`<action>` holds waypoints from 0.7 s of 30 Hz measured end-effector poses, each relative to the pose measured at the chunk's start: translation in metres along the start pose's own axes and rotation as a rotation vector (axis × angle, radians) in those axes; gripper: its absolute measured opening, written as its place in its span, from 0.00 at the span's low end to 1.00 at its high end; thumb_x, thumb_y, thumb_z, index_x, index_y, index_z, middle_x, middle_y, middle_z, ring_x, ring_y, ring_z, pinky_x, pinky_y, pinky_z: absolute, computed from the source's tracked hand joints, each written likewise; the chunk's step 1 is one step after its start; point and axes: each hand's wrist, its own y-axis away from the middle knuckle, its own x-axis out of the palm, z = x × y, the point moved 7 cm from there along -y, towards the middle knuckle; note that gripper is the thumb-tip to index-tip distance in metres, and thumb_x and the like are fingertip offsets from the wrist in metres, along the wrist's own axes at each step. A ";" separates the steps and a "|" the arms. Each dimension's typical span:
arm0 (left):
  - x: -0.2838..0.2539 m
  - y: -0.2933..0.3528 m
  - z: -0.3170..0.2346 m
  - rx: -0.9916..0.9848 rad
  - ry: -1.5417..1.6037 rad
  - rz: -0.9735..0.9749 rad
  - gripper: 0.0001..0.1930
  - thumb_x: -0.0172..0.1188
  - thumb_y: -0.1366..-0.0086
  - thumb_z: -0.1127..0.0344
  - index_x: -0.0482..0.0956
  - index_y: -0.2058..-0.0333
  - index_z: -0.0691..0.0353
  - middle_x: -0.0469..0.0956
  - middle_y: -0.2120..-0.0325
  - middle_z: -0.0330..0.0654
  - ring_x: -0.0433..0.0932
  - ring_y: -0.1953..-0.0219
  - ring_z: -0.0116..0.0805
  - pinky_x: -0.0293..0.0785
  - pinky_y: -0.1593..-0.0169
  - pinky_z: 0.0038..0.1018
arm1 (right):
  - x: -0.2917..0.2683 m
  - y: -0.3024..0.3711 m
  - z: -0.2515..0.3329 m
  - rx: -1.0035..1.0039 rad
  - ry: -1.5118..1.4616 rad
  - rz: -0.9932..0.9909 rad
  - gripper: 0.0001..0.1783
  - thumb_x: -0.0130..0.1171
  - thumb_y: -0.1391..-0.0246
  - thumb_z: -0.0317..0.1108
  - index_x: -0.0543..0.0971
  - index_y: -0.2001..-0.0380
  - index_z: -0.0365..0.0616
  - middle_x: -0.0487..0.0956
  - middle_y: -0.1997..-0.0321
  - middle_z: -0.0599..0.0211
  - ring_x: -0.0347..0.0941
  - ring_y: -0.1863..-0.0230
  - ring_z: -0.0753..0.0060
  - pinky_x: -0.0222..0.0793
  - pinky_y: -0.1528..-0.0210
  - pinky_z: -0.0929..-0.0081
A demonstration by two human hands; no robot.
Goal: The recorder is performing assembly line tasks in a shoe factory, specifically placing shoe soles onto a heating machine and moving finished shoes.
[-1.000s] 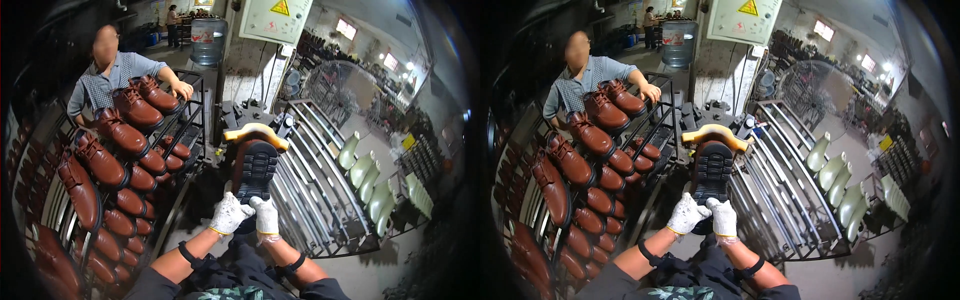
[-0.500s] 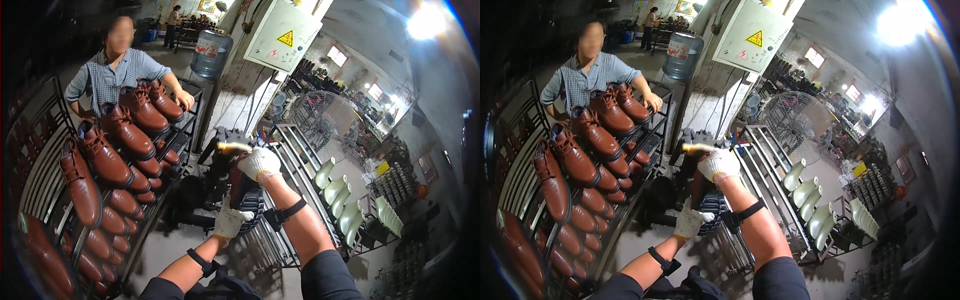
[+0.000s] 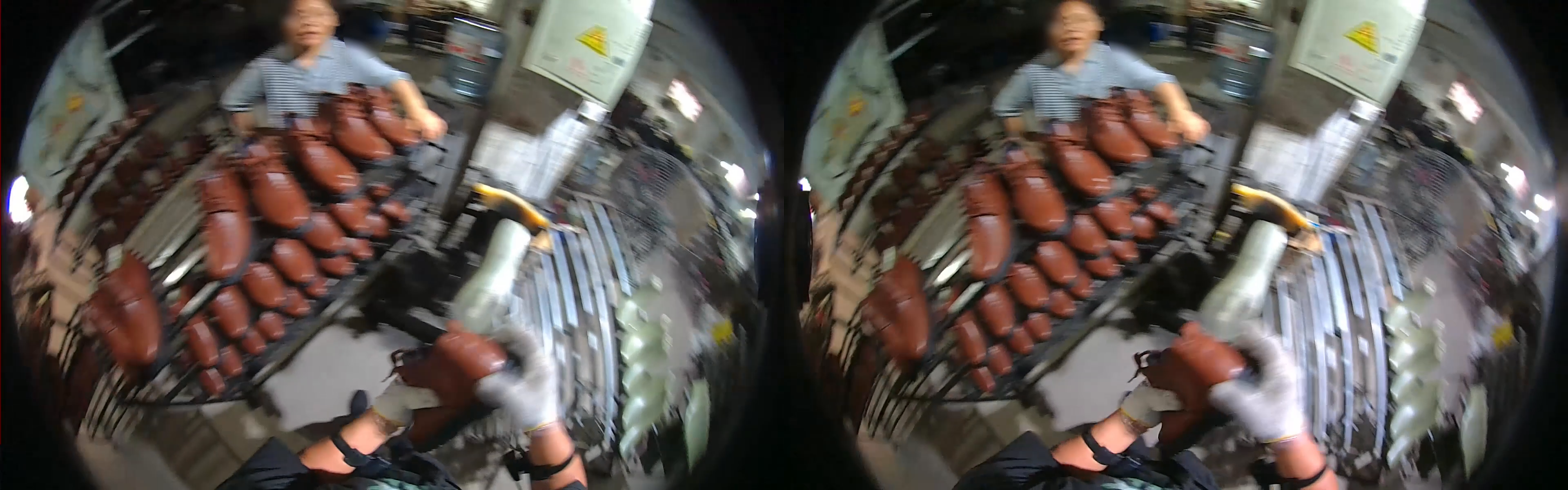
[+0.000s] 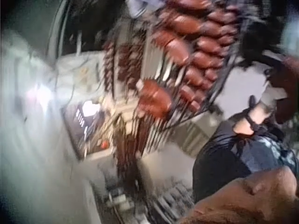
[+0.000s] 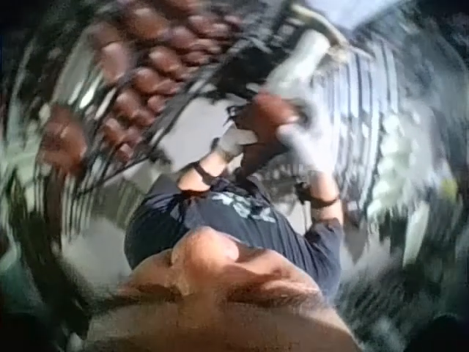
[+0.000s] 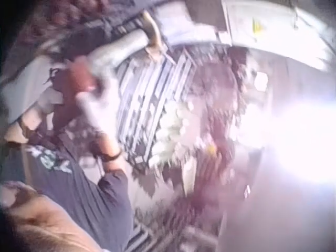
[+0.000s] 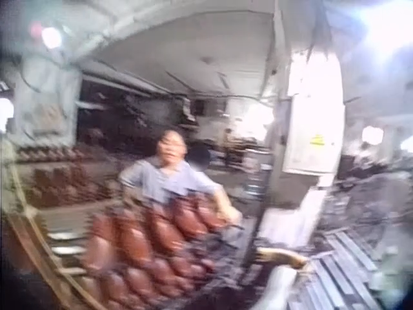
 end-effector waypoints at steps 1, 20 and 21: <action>0.020 -0.004 -0.041 0.133 0.187 0.000 0.24 0.51 0.22 0.53 0.73 0.38 0.65 0.82 0.47 0.49 0.81 0.47 0.43 0.75 0.40 0.29 | -0.007 -0.015 -0.023 0.160 -0.540 -0.144 0.40 0.75 0.58 0.31 0.73 0.39 0.40 0.80 0.45 0.60 0.77 0.44 0.60 0.73 0.39 0.64; 0.204 0.096 -0.363 1.393 -1.804 -1.488 0.21 0.71 0.45 0.62 0.80 0.57 0.71 0.81 0.59 0.58 0.80 0.53 0.56 0.75 0.45 0.46 | -0.052 -0.176 -0.111 0.346 0.641 -0.263 0.50 0.72 0.56 0.38 0.59 0.31 0.40 0.81 0.50 0.44 0.80 0.49 0.41 0.76 0.48 0.57; 0.195 0.041 -0.329 1.050 -1.911 -1.227 0.23 0.72 0.45 0.64 0.79 0.52 0.70 0.81 0.56 0.58 0.80 0.52 0.53 0.75 0.44 0.44 | -0.052 -0.178 -0.101 0.169 0.606 -0.235 0.41 0.70 0.52 0.38 0.66 0.36 0.42 0.83 0.55 0.49 0.81 0.52 0.44 0.77 0.52 0.58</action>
